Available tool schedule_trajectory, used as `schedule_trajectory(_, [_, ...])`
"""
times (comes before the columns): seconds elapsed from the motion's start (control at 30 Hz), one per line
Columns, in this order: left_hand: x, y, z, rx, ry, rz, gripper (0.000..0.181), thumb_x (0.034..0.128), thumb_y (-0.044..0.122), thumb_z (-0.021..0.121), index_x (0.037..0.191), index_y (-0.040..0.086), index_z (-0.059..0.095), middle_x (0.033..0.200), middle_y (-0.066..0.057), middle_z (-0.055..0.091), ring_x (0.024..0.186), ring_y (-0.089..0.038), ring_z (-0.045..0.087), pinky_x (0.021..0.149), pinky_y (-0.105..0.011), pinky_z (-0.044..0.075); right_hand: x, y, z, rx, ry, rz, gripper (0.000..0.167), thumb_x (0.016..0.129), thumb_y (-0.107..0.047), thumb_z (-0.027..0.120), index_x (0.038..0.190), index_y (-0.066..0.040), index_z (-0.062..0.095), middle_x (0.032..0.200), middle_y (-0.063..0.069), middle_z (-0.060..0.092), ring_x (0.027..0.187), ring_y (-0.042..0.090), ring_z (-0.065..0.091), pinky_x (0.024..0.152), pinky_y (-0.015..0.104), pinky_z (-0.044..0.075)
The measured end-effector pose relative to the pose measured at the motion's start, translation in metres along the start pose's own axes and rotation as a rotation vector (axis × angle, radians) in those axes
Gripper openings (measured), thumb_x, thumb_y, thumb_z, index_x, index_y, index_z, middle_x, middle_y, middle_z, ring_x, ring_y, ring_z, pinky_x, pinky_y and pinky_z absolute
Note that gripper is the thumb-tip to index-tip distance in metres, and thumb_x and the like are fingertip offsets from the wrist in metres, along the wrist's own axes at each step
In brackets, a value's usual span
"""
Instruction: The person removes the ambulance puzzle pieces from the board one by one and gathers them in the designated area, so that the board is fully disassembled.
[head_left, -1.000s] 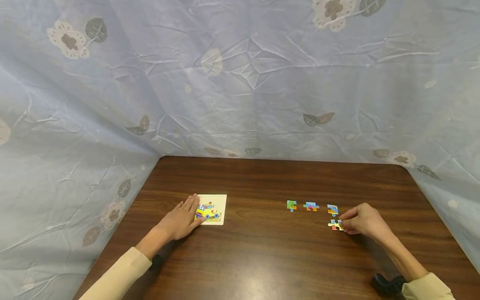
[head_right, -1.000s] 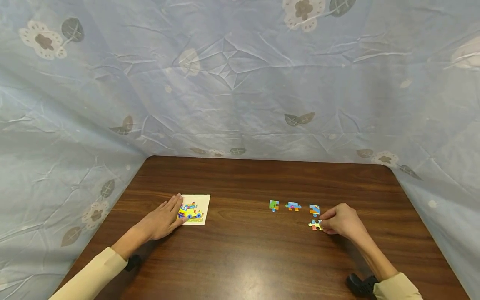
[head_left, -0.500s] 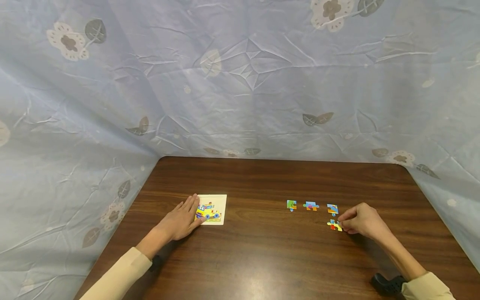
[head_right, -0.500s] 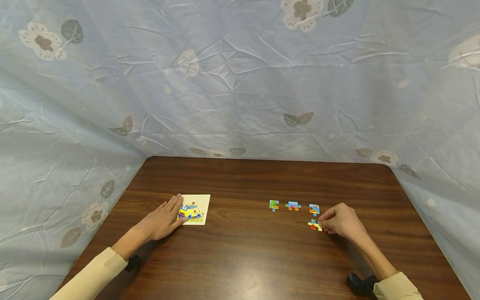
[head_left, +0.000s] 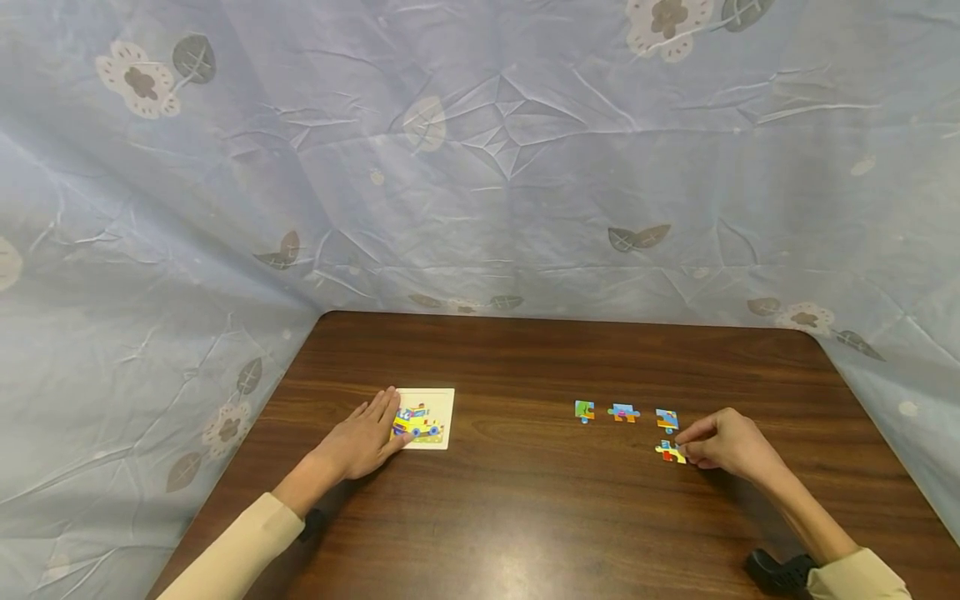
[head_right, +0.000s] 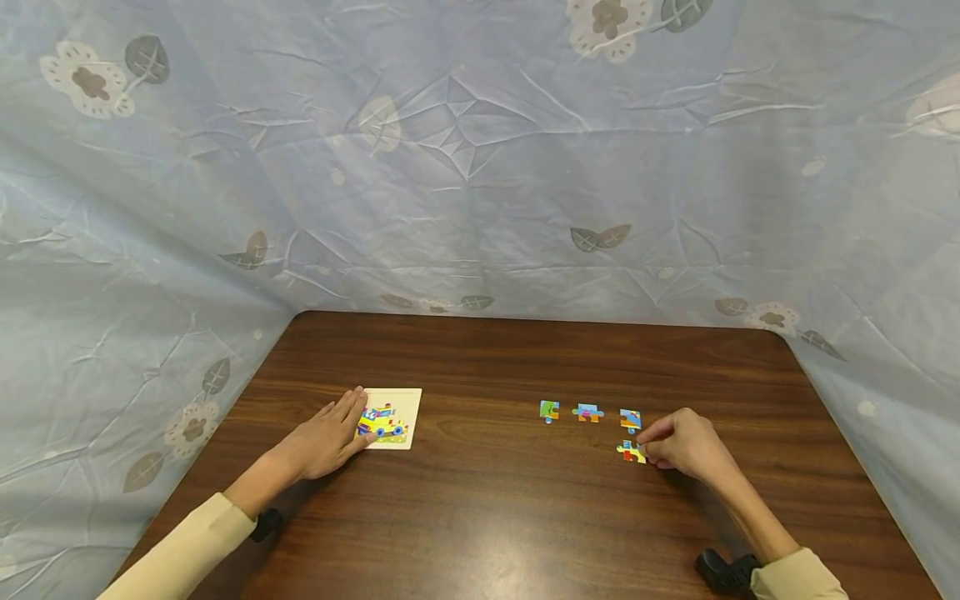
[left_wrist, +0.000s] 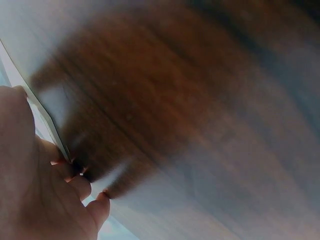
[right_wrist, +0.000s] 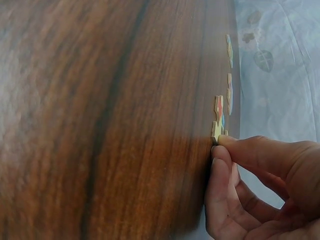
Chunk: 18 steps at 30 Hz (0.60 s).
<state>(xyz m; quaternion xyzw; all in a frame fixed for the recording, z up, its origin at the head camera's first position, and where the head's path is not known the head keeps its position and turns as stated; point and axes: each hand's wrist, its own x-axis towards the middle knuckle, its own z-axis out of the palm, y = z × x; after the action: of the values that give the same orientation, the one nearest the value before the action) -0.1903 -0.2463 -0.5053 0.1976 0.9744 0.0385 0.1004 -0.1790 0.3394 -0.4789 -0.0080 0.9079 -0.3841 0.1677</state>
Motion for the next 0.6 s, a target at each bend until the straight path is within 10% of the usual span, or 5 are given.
schedule_trajectory(0.6, [0.001, -0.002, 0.002, 0.014, 0.005, 0.004, 0.084, 0.1114, 0.057, 0.037, 0.166, -0.005, 0.018, 0.175, -0.025, 0.015, 0.163, -0.042, 0.021, 0.131, -0.061, 0.026, -0.002, -0.038, -0.025, -0.057, 0.055, -0.142, 0.020, 0.099, -0.015, 0.072, 0.113, -0.002, 0.080, 0.101, 0.012, 0.081, 0.083, 0.019, 0.076, 0.068, 0.031, 0.063])
